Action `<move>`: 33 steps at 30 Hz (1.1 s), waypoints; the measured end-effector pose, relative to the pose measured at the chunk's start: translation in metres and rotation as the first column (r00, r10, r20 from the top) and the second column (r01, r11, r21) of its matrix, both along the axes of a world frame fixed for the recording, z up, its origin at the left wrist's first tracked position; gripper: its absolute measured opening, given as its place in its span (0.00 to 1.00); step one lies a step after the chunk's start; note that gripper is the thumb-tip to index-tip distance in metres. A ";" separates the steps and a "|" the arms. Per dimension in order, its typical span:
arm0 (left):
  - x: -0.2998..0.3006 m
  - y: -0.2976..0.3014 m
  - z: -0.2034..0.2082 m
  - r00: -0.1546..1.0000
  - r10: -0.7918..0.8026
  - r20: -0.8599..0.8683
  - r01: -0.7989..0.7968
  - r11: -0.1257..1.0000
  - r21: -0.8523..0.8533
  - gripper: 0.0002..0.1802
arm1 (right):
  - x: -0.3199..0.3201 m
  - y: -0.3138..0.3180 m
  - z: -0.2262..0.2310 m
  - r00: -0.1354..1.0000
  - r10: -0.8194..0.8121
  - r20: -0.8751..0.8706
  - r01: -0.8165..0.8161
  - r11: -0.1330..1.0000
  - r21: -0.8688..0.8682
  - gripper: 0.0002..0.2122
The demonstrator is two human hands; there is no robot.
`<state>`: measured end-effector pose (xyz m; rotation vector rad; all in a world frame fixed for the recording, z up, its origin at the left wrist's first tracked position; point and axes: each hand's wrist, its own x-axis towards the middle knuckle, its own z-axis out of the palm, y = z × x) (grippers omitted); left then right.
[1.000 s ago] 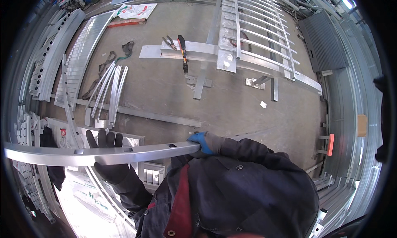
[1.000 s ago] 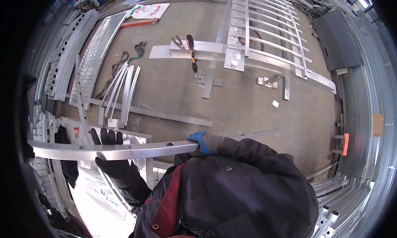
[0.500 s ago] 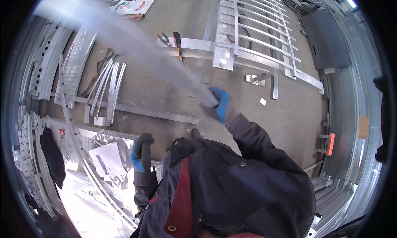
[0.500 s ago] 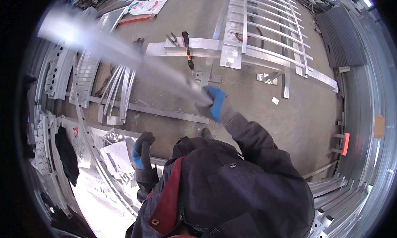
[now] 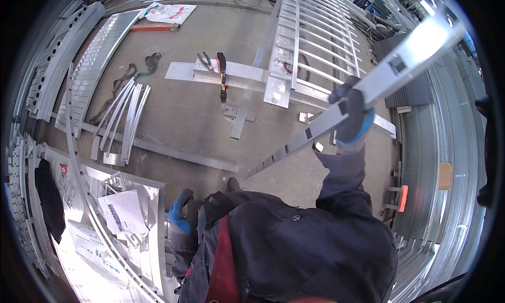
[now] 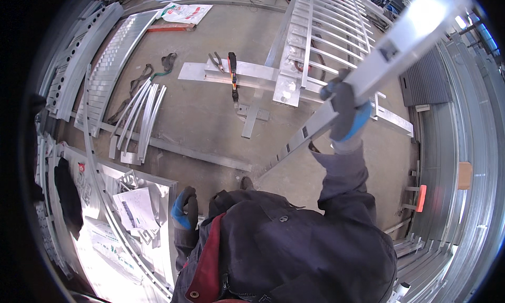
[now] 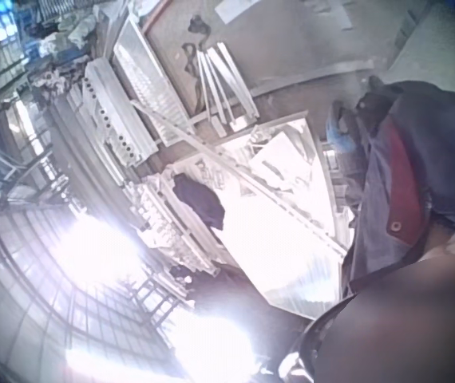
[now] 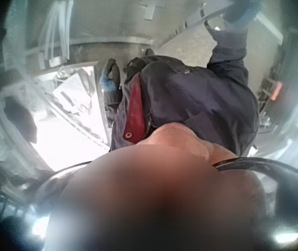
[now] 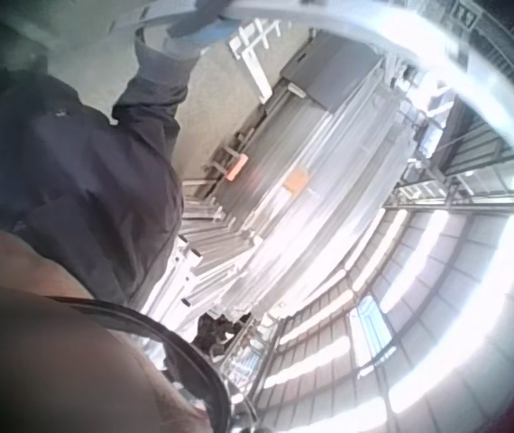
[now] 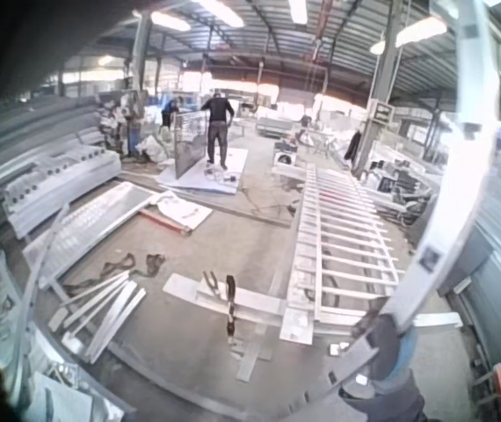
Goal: The person gathers and organizes papers, then picks up and aligns long metal bars with a partially assembled metal frame. The person positions the bars into the frame structure and adjusts their placement while working in a workshop environment.
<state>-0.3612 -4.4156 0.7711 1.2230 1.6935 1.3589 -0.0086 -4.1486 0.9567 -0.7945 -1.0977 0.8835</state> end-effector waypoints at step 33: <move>0.015 0.024 0.002 0.963 -0.142 -0.228 0.124 0.988 -0.089 0.19 | 0.104 -0.003 -0.025 0.430 -0.799 0.419 0.194 0.536 0.822 0.16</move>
